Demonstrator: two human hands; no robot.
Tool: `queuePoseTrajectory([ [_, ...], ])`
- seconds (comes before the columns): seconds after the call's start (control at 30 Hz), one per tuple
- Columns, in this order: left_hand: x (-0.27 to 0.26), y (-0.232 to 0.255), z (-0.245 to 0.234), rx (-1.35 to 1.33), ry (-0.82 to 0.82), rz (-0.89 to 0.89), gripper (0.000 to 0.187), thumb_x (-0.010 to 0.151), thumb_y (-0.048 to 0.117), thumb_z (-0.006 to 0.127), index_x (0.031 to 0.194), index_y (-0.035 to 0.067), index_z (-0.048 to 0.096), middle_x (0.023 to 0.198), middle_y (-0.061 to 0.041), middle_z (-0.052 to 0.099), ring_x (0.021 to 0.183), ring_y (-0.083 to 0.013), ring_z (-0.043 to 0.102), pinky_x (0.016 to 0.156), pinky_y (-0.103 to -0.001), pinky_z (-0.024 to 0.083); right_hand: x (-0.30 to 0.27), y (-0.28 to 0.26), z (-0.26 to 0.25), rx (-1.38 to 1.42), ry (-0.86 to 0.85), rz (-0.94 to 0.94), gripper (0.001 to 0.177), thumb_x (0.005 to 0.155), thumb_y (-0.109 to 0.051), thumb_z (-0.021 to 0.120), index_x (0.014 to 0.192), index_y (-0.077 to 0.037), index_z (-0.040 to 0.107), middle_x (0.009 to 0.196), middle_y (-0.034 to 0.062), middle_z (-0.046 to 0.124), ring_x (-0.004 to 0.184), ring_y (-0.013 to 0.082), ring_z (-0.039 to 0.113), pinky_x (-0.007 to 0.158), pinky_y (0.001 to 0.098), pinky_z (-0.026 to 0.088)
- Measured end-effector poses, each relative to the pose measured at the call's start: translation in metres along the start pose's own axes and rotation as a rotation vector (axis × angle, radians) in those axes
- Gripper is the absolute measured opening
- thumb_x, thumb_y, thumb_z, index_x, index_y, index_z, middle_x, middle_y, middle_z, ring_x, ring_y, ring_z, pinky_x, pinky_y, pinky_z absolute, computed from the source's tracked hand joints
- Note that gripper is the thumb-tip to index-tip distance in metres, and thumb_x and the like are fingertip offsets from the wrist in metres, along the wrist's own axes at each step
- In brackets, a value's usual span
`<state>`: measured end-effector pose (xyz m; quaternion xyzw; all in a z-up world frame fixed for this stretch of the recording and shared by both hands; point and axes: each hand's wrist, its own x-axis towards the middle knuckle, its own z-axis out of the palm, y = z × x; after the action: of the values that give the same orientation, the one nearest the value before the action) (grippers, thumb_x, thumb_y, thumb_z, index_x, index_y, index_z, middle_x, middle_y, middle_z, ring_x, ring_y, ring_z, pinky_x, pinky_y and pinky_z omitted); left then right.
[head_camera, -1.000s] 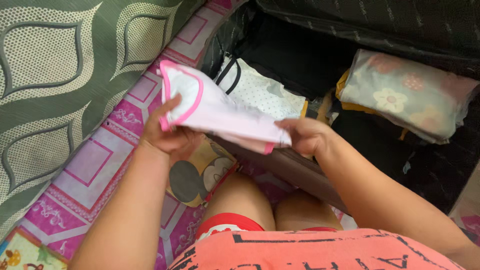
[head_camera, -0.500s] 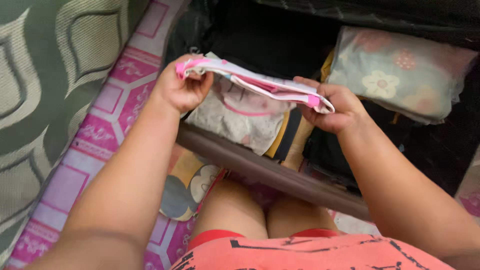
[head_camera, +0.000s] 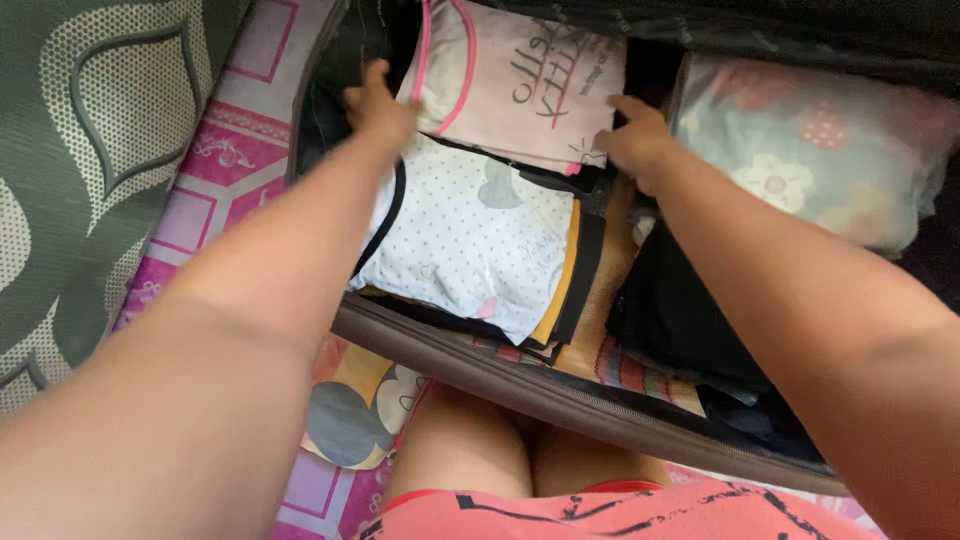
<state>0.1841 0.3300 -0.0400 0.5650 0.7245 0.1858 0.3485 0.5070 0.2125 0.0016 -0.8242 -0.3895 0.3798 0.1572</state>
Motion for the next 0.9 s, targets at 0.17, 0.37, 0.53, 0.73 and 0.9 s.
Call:
queuePoseTrajectory([
  [0.17, -0.075, 0.002, 0.018, 0.523, -0.122, 0.4, 0.09, 0.088, 0.044, 0.08, 0.162, 0.028, 0.03, 0.166, -0.018, 0.017, 0.154, -0.0469, 0.0, 0.122, -0.078, 0.009, -0.011, -0.024, 0.041, -0.455, 0.0, -0.506, 0.082, 0.081, -0.02, 0.081, 0.154, -0.034, 0.046, 0.168, 0.0122, 0.015, 0.152, 0.0453, 0.026, 0.116, 0.057, 0.035],
  [0.37, -0.16, 0.057, -0.009, 0.813, -0.525, -0.044, 0.136, 0.068, 0.065, 0.087, 0.165, 0.039, -0.004, 0.167, -0.015, -0.032, 0.145, -0.0564, -0.033, 0.104, -0.094, 0.003, 0.011, -0.035, 0.078, -0.641, -0.36, -0.363, 0.104, 0.079, -0.026, 0.079, 0.161, -0.047, 0.018, 0.171, 0.0083, -0.019, 0.153, 0.055, -0.003, 0.121, 0.0574, 0.031],
  [0.53, -0.176, 0.056, -0.027, 0.767, -0.686, -0.118, 0.157, 0.052, 0.053, 0.099, 0.161, 0.048, -0.014, 0.161, -0.01, -0.046, 0.141, -0.0549, -0.042, 0.099, -0.094, 0.014, 0.036, -0.024, 0.086, -0.709, -0.356, -0.454, 0.105, 0.079, -0.029, 0.079, 0.164, -0.045, 0.019, 0.171, 0.0131, -0.019, 0.149, 0.064, -0.002, 0.122, 0.0628, 0.026],
  [0.73, -0.182, 0.042, -0.023, 0.725, -0.669, -0.083, 0.158, 0.052, 0.048, 0.101, 0.161, 0.047, -0.014, 0.161, -0.011, -0.046, 0.14, -0.0547, -0.043, 0.098, -0.096, 0.014, 0.039, -0.027, 0.089, -0.787, -0.427, -0.338, 0.11, 0.078, -0.03, 0.078, 0.163, -0.049, 0.011, 0.172, 0.0092, -0.024, 0.153, 0.0584, -0.002, 0.118, 0.0693, 0.03],
  [0.9, -0.178, 0.036, -0.017, 0.71, -0.634, -0.081, 0.156, 0.052, 0.046, 0.102, 0.161, 0.05, -0.009, 0.163, -0.008, -0.044, 0.142, -0.0519, -0.043, 0.1, -0.095, 0.012, 0.05, -0.027, 0.089, -0.791, -0.433, -0.39, 0.108, 0.08, -0.034, 0.078, 0.163, -0.048, 0.012, 0.17, 0.0126, -0.022, 0.15, 0.0609, -0.005, 0.122, 0.0641, 0.025],
])
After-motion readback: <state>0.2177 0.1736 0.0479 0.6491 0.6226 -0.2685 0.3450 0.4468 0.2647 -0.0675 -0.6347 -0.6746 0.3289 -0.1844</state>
